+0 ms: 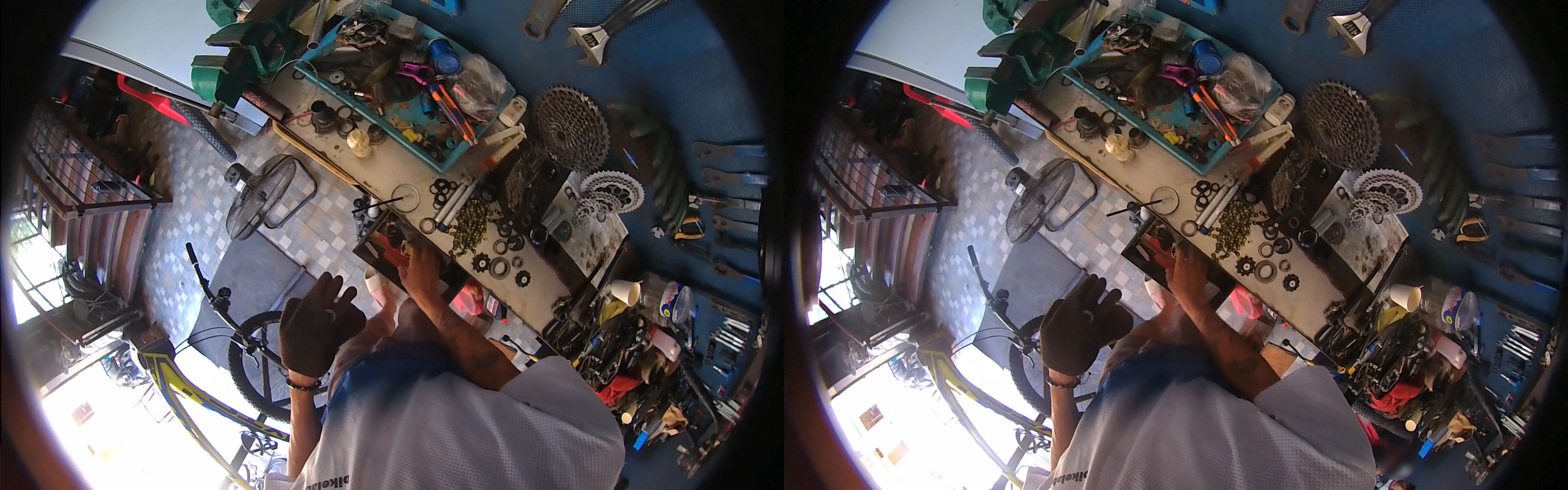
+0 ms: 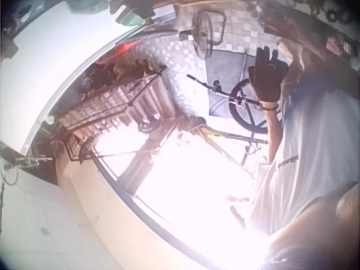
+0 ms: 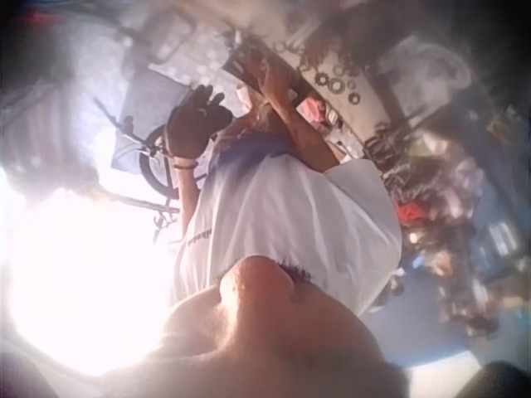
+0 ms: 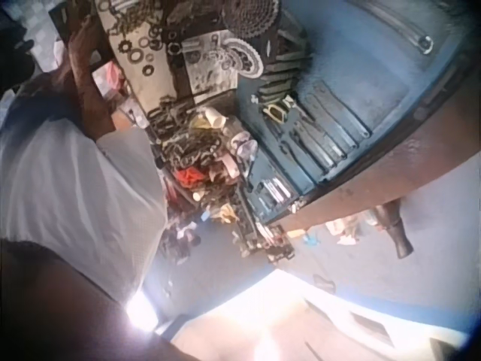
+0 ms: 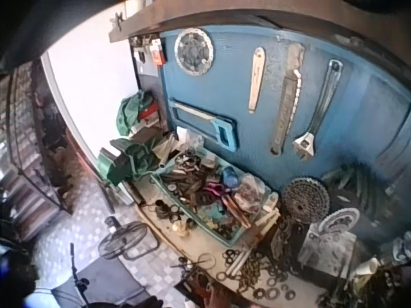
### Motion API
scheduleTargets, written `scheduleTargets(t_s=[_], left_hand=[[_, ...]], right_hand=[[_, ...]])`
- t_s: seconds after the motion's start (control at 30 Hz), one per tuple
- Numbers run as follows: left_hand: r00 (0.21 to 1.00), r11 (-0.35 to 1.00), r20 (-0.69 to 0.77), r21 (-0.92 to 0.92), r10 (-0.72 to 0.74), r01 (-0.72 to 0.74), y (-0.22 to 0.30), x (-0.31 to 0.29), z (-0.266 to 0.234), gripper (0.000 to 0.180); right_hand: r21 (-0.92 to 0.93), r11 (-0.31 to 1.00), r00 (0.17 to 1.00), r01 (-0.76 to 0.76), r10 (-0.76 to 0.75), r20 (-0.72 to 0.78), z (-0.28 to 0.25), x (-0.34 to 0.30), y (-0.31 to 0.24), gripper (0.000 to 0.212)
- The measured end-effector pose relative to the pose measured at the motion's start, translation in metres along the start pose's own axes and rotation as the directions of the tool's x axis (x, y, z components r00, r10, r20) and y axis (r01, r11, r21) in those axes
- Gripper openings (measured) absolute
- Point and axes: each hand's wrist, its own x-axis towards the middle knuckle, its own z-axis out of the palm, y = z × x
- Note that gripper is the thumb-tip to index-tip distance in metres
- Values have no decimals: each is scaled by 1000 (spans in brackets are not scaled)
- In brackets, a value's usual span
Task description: The person removes the handlebar and stem from a yellow and blue Giant bicycle, then cleans small metal parts with a cloth on a workbench. They handle a red rag and a black cloth while wiping components and placing them back on the bench.
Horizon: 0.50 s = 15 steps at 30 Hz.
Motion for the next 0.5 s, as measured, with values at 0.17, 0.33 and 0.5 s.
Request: scheduleTargets(t_s=[0.17,0.33,0.5], left_hand=[[997,997,14,5,-82,82,-1,-7,6,39],[996,963,1,255,85,-82,-3,-10,3,59],[999,980,-24,197,21,-16,-1,-13,1,58]], right_hand=[[-127,992,997,20,-30,-75,-1,30,7,77],[-216,976,998,-7,-8,-69,4,26,4,77],[-323,946,990,-30,-16,-138,10,27,15,69]])
